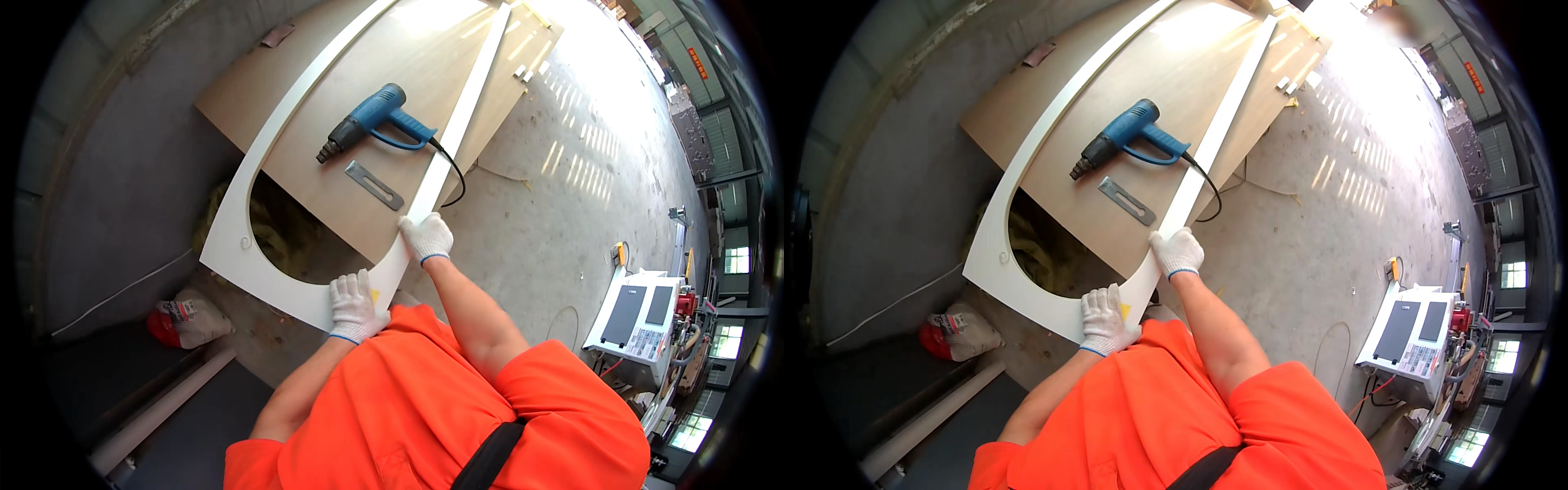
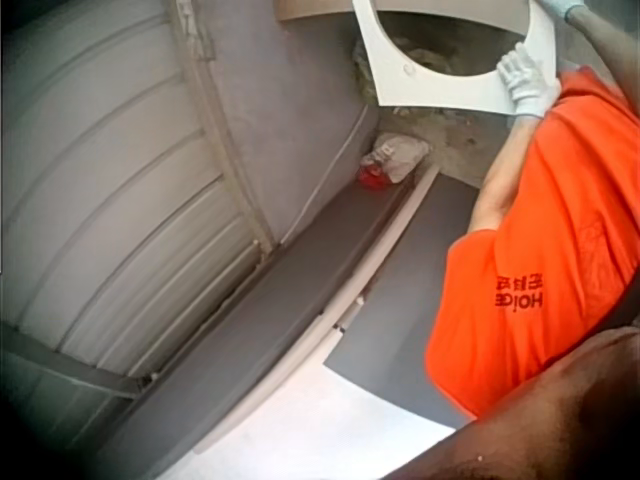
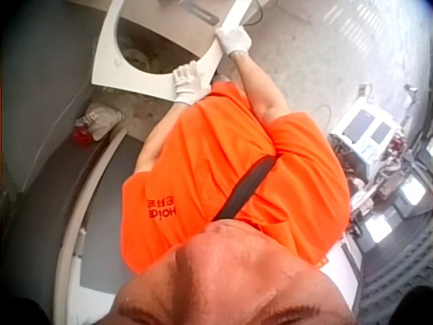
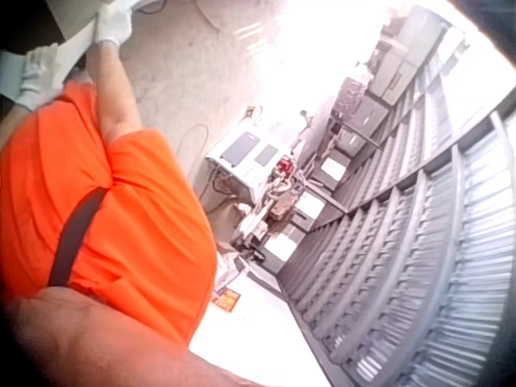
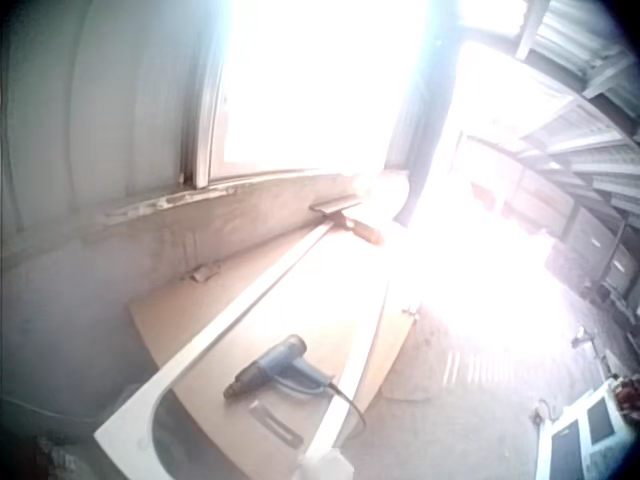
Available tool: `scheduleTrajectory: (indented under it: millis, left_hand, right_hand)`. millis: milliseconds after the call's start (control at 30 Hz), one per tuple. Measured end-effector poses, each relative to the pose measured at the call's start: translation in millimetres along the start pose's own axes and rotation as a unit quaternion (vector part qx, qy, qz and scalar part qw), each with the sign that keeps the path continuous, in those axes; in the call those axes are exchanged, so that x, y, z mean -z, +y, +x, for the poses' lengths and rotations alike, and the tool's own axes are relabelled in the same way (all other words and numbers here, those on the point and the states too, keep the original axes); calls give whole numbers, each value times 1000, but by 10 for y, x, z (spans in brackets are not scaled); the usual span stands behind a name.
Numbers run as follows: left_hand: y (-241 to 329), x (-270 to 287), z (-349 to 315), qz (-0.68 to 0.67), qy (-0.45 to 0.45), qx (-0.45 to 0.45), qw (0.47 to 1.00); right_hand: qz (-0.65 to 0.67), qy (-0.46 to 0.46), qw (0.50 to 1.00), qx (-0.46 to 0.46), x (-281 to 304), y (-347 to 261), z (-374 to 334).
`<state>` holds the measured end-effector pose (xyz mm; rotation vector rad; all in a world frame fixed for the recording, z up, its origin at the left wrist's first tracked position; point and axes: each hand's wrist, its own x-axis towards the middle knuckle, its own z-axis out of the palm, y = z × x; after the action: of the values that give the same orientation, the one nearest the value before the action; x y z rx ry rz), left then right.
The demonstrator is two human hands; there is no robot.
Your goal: The person uses a heat gun to warm a white edge band on a large white panel with a circular cutout. They then use a metal scraper to press the band firmly onto the panel's edge, working along the curved and straight sections to ensure adhesion.
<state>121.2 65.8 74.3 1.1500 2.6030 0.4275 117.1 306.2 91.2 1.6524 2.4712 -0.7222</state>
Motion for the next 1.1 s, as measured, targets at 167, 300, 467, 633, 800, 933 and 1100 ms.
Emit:
scheduleTrajectory:
  millis: [167, 300, 467, 633, 800, 933, 1100]
  left_hand:
    - [44, -32, 14, 20, -12, 15, 1000]
    - [52, -56, 19, 21, 12, 5, 1000]
    - [12, -97, -7, -8, 13, 8, 1000]
    - [4, -138, -22, -12, 55, -15, 998]
    - [-16, -122, -17, -35, 27, -6, 999]
    - [-62, -127, -61, -13, 61, -33, 998]
    - [-521, 106, -128, -17, 23, -62, 998]
  right_hand:
    - [-4, -16, 1000, -9, 15, 36, 226]
    - [7, -82, 995, -57, 165, -72, 277]
    - [-39, -93, 995, -13, 15, -127, -147]
    - [-43, -84, 995, 45, -1, 26, -28]
    - [-14, -51, 998, 44, -17, 27, 15]
    - [-10, -41, 998, 36, -14, 38, -10]
    - [-13, -56, 998, 15, 36, 2, 60]
